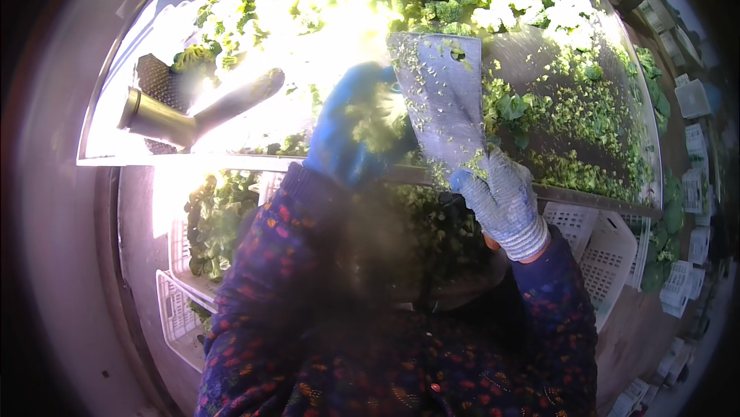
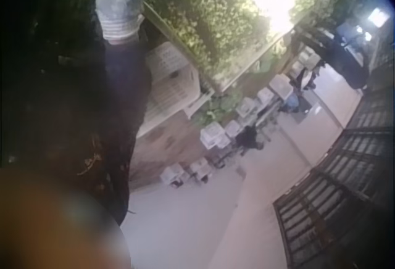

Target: The person repeatedly chops green leafy vegetables on a metal table using a large cleaver. The person holds the vegetables with a gloved left hand and chops with the right hand, accumulating chopped pieces on the table.

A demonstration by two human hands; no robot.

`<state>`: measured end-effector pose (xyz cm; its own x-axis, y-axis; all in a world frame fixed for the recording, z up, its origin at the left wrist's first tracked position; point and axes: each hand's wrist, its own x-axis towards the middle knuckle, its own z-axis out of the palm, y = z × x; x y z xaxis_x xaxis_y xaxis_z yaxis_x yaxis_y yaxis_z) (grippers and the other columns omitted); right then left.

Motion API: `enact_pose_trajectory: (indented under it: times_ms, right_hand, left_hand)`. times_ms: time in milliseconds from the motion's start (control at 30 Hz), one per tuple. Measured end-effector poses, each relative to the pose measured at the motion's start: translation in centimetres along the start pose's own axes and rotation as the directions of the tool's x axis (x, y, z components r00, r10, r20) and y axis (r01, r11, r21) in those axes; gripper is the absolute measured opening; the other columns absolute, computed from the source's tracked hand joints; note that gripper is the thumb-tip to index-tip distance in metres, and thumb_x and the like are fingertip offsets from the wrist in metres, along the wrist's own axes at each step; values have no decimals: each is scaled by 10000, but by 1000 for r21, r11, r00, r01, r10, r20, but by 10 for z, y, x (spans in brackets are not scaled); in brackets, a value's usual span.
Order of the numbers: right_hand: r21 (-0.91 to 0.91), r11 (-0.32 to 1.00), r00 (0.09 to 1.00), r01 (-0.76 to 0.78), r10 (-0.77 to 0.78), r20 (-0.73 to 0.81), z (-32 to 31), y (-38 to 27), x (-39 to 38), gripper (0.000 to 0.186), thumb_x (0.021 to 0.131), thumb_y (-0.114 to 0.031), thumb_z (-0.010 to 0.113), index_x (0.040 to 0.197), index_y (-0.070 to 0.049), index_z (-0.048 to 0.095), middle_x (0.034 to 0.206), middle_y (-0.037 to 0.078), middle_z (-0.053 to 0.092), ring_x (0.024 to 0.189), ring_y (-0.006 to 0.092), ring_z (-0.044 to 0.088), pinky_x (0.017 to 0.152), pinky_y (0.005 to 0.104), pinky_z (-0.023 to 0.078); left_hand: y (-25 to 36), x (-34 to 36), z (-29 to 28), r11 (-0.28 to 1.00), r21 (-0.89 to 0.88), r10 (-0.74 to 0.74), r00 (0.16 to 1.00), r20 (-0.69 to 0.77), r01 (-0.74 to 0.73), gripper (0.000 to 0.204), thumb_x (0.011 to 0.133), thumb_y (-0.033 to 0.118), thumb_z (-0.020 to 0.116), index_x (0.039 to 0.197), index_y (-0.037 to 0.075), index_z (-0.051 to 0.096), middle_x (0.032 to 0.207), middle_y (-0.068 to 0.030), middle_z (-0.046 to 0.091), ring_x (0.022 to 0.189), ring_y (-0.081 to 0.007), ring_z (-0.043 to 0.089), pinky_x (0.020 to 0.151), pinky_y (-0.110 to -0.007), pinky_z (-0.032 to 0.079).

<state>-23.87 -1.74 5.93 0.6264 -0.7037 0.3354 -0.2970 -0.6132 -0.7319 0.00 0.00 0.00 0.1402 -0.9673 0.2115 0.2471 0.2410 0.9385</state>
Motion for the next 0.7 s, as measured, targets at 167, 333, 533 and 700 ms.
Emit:
enact_pose_trajectory:
  times_ms: [167, 333, 533, 700]
  right_hand:
    - [-25, 1000, 999, 0, 1, 34, -1, -1, 0, 163, 789, -88, 635, 925, -8, 596, 848, 153, 581, 717, 336, 590, 621, 394, 496]
    - [37, 999, 996, 31, -35, 86, 13, 2, 2, 301, 834, -156, 601, 1087, 2, 562, 896, 163, 627, 757, 295, 623, 676, 358, 500]
    - [297, 853, 891, -429, 347, 292, 11, -1, -2, 326, 842, -160, 592, 1131, -13, 554, 922, 155, 646, 759, 270, 635, 671, 339, 497]
    - [114, 992, 992, 48, -61, 112, 2, 7, 5, 257, 816, -135, 642, 1028, -5, 576, 830, 166, 625, 673, 294, 618, 558, 339, 491]
  left_hand:
    - [-3, 2, 2, 984, -112, -130, 986, 100, 141, 476, 821, 69, 543, 1279, 21, 426, 1228, -121, 476, 1159, -226, 479, 959, -345, 445]
    - [5, -9, 15, 986, 72, -160, 983, 89, 153, 544, 795, -52, 555, 1309, 20, 391, 1069, -87, 503, 996, -200, 562, 830, -341, 535]
    - [17, -12, 38, 978, 146, 152, 988, -24, -147, 655, 759, -27, 624, 1341, 7, 326, 1098, -117, 474, 935, -214, 529, 810, -336, 497]
    - [39, 12, 30, 944, -307, -166, 977, -130, 120, 476, 794, 24, 509, 1264, 7, 438, 1017, -88, 555, 795, -162, 585, 650, -228, 511]
